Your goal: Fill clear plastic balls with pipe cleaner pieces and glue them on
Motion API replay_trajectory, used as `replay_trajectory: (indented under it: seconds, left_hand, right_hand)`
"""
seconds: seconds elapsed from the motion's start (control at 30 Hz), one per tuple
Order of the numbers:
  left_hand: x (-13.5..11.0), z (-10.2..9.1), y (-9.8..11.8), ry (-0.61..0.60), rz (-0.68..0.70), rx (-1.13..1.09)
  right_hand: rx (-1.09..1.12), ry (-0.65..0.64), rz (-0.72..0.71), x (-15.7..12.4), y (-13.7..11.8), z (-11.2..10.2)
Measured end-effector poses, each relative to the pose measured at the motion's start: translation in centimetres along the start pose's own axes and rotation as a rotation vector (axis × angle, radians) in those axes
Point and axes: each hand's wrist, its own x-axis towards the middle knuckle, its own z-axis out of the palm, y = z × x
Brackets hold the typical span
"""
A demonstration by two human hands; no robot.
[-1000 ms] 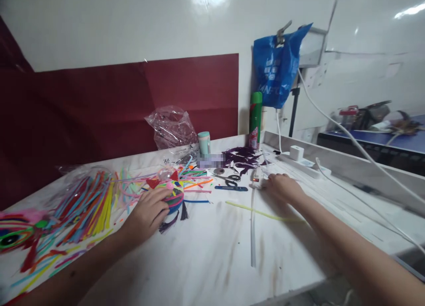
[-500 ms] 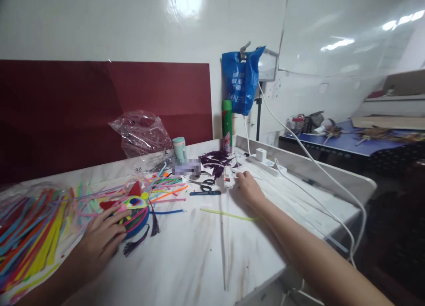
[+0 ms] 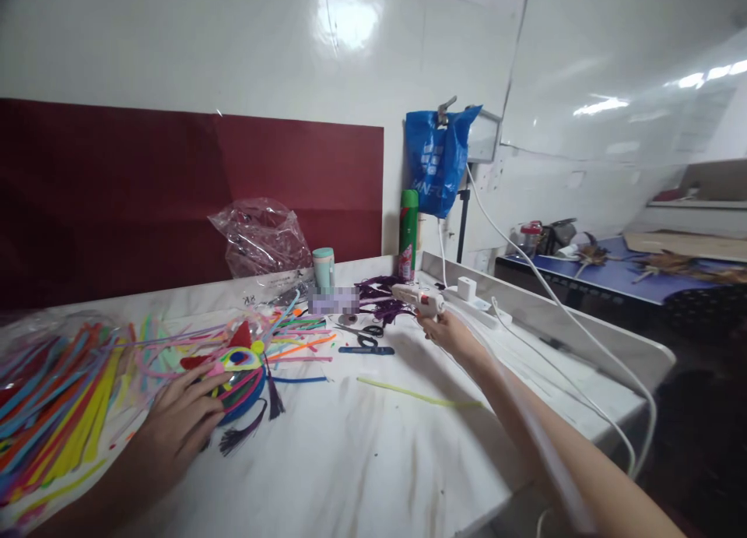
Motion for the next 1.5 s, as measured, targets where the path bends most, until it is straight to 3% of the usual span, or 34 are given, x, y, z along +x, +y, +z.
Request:
replay_trajectory:
  seconds: [0.13, 0.27, 0.4, 0.5, 0.7, 0.8, 0.87, 0.97, 1.1, 1.23, 1.4, 1.5]
  left_hand:
    - [2.4, -0.6, 1.9, 0.039, 0.015, -0.016]
    - [5.1, -0.6, 5.2, 0.077, 0.074, -0.115]
    - [5.3, -0.5, 7.2, 0.052, 0.118, -0.242]
    - [4.0, -0.7, 6.3, 0.035, 0.07, -0.246]
    - [1.7, -1.9, 1.1, 0.12, -0.107, -0.165]
    - [0.8, -2.4, -0.8, 0.156, -0.162, -0.161]
    - [0.2, -2.4, -1.5, 0.106, -0.161, -0.181]
    - [-0.5, -1.8, -1.9, 0.001, -0.119, -0.203]
    - [-1.0, -0.8, -1.1, -0.039, -0.084, -0.189]
    - [-1.5, -0.2, 0.3, -0.02, -0.015, -0.12]
    - [-2.1, 0.6, 1.3, 0.045, 0.089, -0.051]
    - [-2.1, 0.7, 1.4, 0.049, 0.077, -0.039]
  right_hand:
    - [0.15, -0.09, 0.042, -0.9, -0.5, 0.7]
    - [0.312, -0.136, 0.111, -1.5, -0.6, 1.8]
    - [0.451, -0.207, 0.151, -2.4, -1.3, 2.5]
    - [0.547, -0.289, 0.159, -3.4, -2.3, 2.9]
    - [0.737, -0.484, 0.166, -4.9, -4.5, 5.1]
    - [0.746, -0.443, 0.197, -5.9, -5.9, 7.0]
    - [0.75, -0.352, 0.278, -6.8, -6.9, 8.3]
    - [0.642, -0.317, 0.327, -8.5, -8.3, 10.1]
    - [0.28, -0.519, 0.106, -10.4, -10.0, 11.7]
    - [0.011, -0.558, 0.016, -11.5, -10.9, 13.0]
    - [-0.092, -0.553, -0.115, -12.4, -10.7, 13.6]
    - [-0.115, -0.557, -0.085, -12.7, -10.0, 13.6]
